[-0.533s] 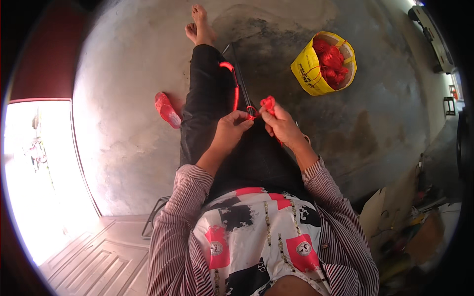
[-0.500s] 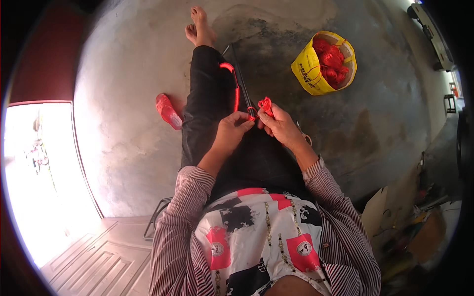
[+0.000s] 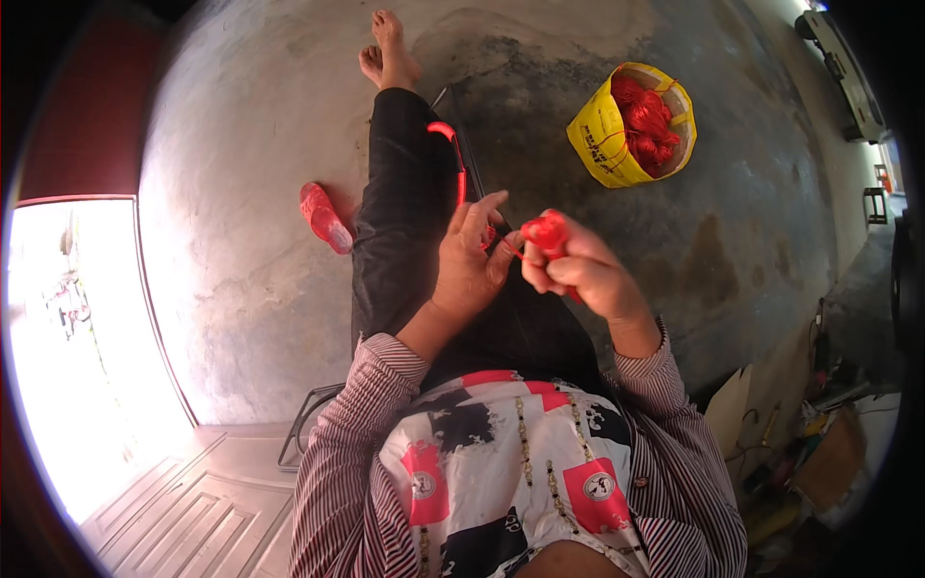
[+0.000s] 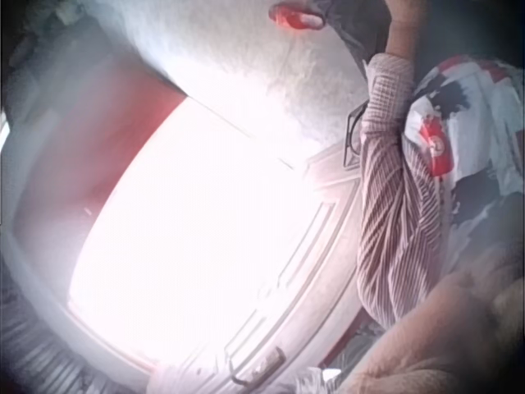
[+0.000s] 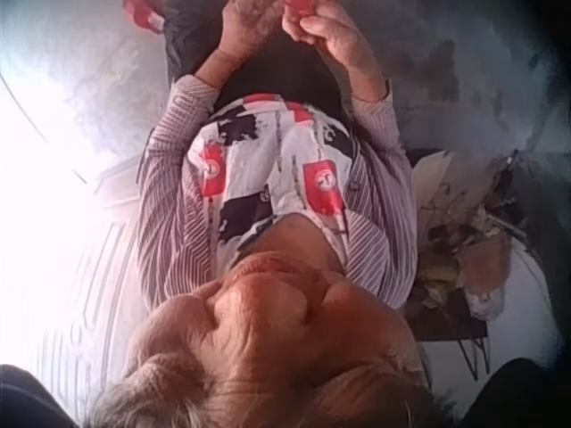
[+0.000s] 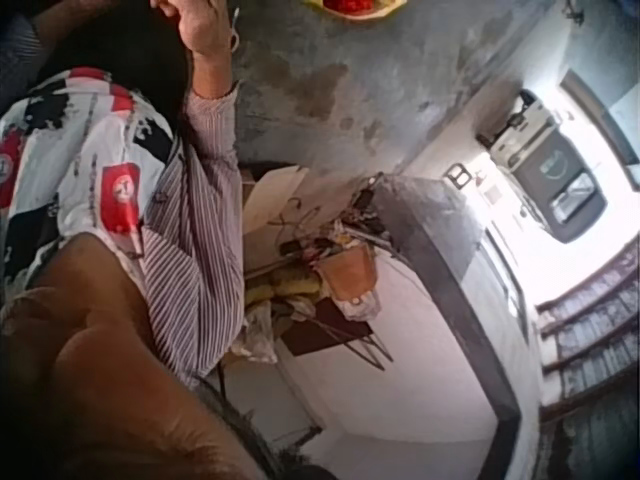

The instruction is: Manual weaving of a red net around a square plastic frame.

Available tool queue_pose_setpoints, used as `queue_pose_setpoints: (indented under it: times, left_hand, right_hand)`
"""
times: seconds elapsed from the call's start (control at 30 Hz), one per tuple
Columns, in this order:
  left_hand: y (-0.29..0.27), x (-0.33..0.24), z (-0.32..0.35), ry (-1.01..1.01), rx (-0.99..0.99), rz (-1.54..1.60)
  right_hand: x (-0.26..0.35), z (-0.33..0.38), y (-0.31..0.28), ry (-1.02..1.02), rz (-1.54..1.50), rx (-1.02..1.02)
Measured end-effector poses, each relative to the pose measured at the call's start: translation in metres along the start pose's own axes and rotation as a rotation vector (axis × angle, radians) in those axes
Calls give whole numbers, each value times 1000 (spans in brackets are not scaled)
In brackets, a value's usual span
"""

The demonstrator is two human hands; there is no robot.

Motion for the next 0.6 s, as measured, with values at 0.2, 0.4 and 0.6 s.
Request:
queue_pose_setpoints:
  times: [0.2, 0.4, 0.6]
  left_hand:
    - [2, 88, -11, -580, -58, 526]
    - [20, 135, 0, -666, 109, 270]
    - [-2, 55, -17, -582, 85, 488]
  right_hand:
    - [-26, -44, -51, -135, 999, -225]
    - [-90, -77, -30, 79, 819, -173]
    - [-32, -38, -30, -232, 520, -350]
Point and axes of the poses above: each hand's wrist, its own z-axis away from the middle knuckle, its own y-axis out of the palm, x = y × z, the point moved 8 cm from there along -z, towards the middle knuckle, and after that the axes turned 1 degree about z, right-handed, at the moved point
